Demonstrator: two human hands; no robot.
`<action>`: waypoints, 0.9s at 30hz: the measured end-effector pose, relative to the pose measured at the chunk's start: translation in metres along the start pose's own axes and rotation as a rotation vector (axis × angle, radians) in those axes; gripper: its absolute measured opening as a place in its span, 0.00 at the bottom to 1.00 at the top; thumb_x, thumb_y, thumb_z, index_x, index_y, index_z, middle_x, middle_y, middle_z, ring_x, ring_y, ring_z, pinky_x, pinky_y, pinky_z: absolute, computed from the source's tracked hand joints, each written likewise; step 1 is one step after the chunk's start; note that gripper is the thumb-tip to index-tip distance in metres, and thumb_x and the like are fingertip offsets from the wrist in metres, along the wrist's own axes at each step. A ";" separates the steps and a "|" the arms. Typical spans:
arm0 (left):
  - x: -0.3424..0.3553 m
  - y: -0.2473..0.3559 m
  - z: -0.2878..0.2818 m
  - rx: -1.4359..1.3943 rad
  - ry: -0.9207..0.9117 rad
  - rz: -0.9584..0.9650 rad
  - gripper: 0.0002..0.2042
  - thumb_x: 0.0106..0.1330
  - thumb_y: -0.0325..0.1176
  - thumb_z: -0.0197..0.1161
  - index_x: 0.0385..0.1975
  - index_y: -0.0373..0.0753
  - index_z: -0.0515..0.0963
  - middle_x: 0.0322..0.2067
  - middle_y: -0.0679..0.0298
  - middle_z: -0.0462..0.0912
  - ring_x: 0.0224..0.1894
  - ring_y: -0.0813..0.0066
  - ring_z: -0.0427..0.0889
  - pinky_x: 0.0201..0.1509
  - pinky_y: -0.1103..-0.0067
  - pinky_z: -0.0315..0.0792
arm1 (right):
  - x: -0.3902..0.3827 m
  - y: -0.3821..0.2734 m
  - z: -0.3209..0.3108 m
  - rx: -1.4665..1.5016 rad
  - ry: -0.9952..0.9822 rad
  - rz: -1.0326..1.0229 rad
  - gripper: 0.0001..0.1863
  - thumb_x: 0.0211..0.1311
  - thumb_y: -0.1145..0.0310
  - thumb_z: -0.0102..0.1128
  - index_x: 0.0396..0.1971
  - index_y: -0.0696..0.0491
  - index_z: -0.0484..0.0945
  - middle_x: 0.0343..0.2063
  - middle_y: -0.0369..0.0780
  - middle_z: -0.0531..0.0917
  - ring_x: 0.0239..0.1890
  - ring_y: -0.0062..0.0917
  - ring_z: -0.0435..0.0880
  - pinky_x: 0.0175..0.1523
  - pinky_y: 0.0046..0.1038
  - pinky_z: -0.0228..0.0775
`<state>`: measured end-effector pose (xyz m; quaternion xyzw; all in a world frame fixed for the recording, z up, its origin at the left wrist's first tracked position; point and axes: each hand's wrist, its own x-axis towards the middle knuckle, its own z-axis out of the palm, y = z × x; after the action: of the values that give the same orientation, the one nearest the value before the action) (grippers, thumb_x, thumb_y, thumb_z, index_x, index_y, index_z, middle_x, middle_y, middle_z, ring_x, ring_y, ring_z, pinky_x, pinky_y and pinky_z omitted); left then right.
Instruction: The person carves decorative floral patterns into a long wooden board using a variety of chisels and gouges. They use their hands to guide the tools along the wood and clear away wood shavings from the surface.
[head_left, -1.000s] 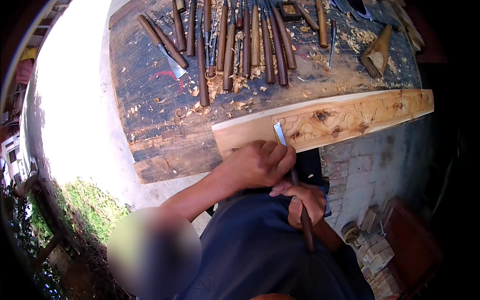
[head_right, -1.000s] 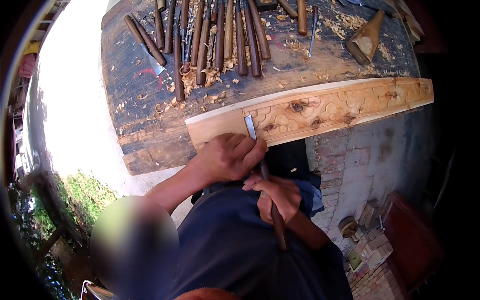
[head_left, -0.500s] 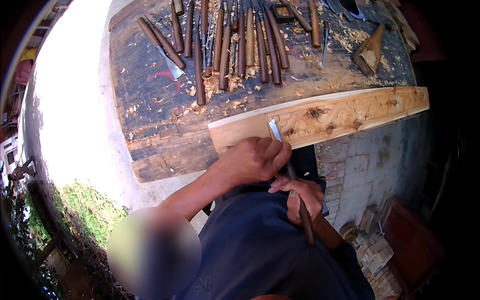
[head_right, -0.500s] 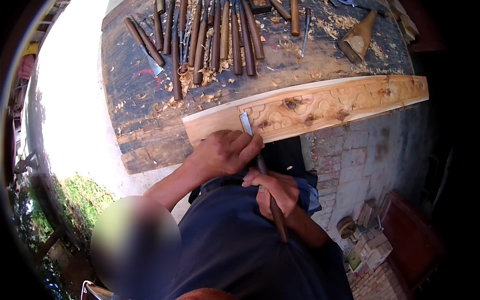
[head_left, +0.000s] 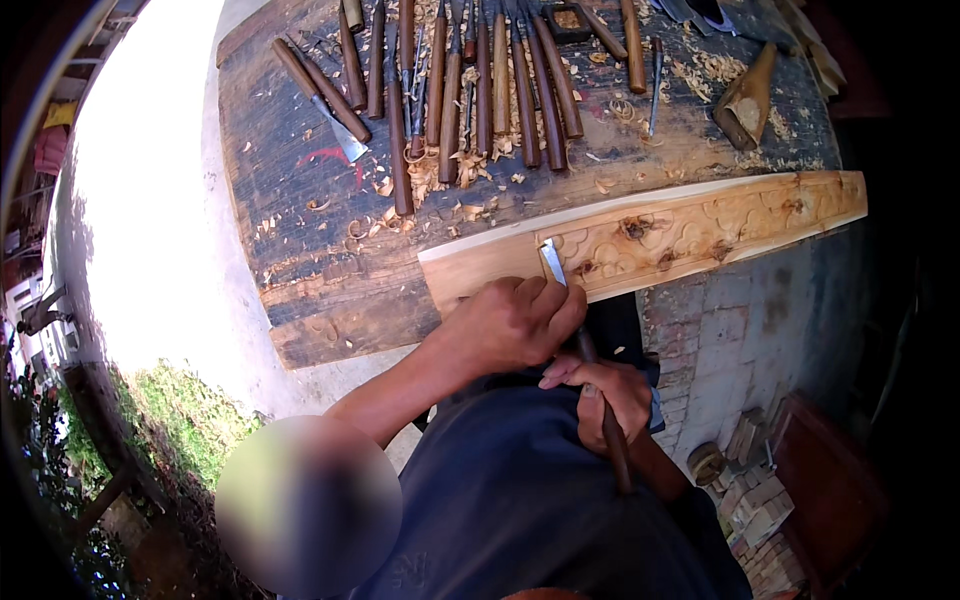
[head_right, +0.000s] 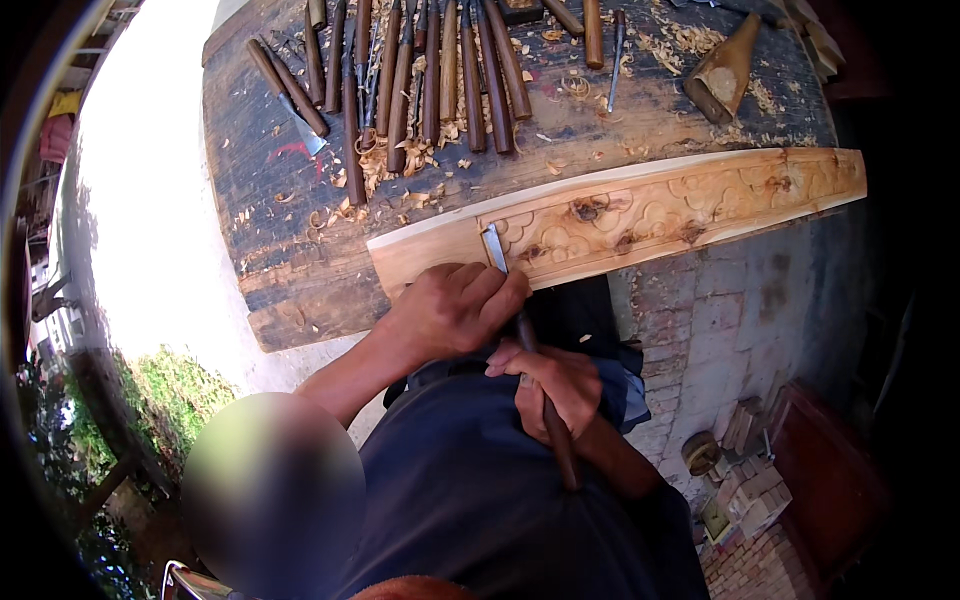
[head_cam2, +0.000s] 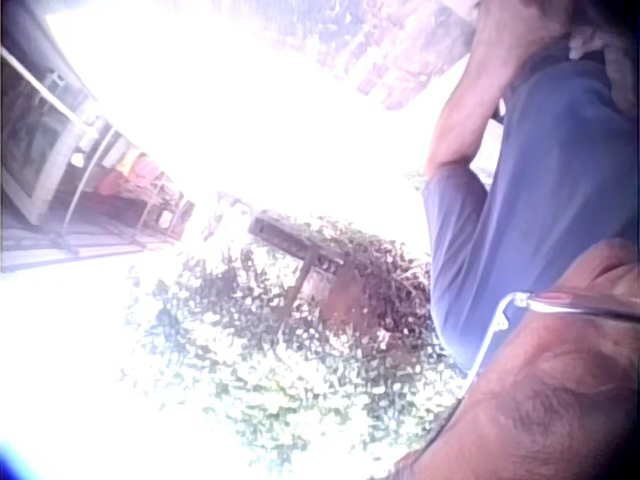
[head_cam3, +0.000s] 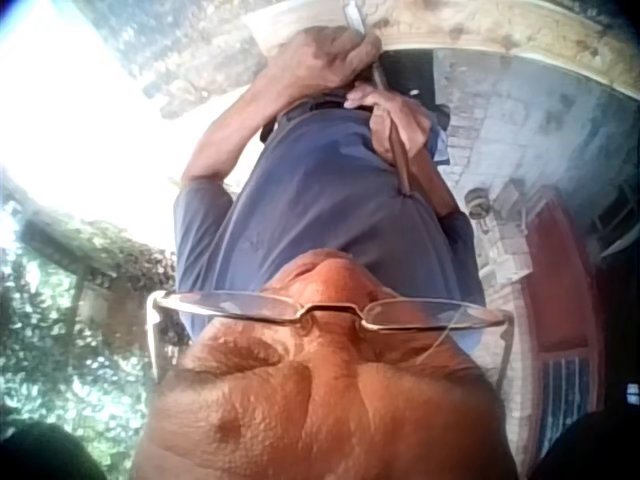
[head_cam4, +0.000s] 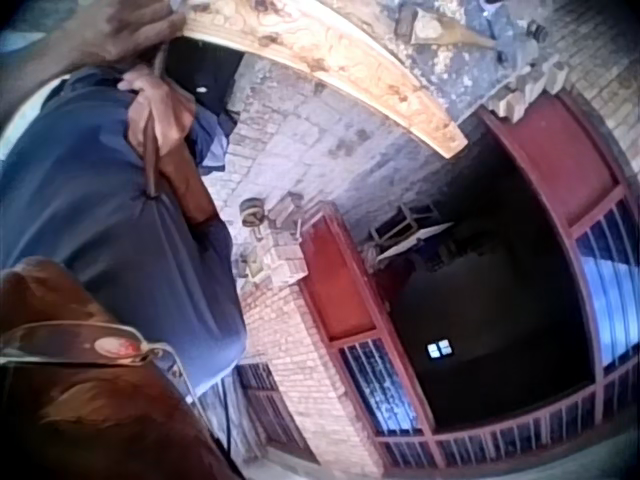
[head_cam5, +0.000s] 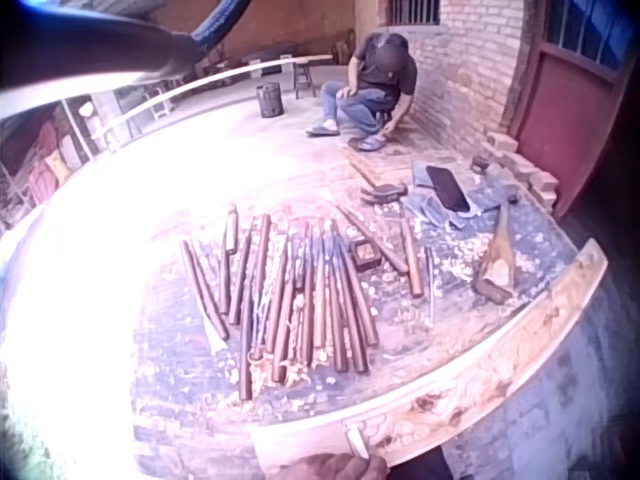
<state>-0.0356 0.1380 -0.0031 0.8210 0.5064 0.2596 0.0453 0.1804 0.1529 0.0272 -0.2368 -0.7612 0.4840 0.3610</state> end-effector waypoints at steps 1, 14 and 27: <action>0.001 0.000 -0.001 -0.015 0.004 0.004 0.21 0.58 0.36 0.67 0.50 0.30 0.82 0.31 0.65 0.79 0.33 0.69 0.87 0.31 0.74 0.82 | 0.001 -0.001 0.000 -0.013 -0.003 0.002 0.13 0.79 0.78 0.47 0.41 0.68 0.81 0.32 0.53 0.93 0.33 0.38 0.96 0.43 0.38 0.91; 0.004 0.001 -0.007 0.000 0.025 0.009 0.21 0.59 0.34 0.67 0.52 0.30 0.82 0.30 0.66 0.78 0.33 0.71 0.86 0.31 0.75 0.81 | 0.000 -0.009 0.001 0.037 0.045 0.069 0.11 0.80 0.79 0.47 0.42 0.68 0.80 0.32 0.53 0.93 0.32 0.38 0.96 0.43 0.38 0.92; 0.000 0.002 -0.006 -0.003 0.021 0.027 0.20 0.61 0.32 0.72 0.53 0.31 0.83 0.30 0.67 0.78 0.31 0.73 0.85 0.31 0.75 0.81 | 0.007 -0.012 -0.006 -0.029 -0.023 0.013 0.13 0.63 0.91 0.54 0.42 0.62 0.82 0.35 0.47 0.93 0.30 0.35 0.94 0.35 0.33 0.87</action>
<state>-0.0367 0.1360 0.0031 0.8248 0.4954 0.2697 0.0380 0.1808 0.1563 0.0425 -0.2413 -0.7705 0.4780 0.3459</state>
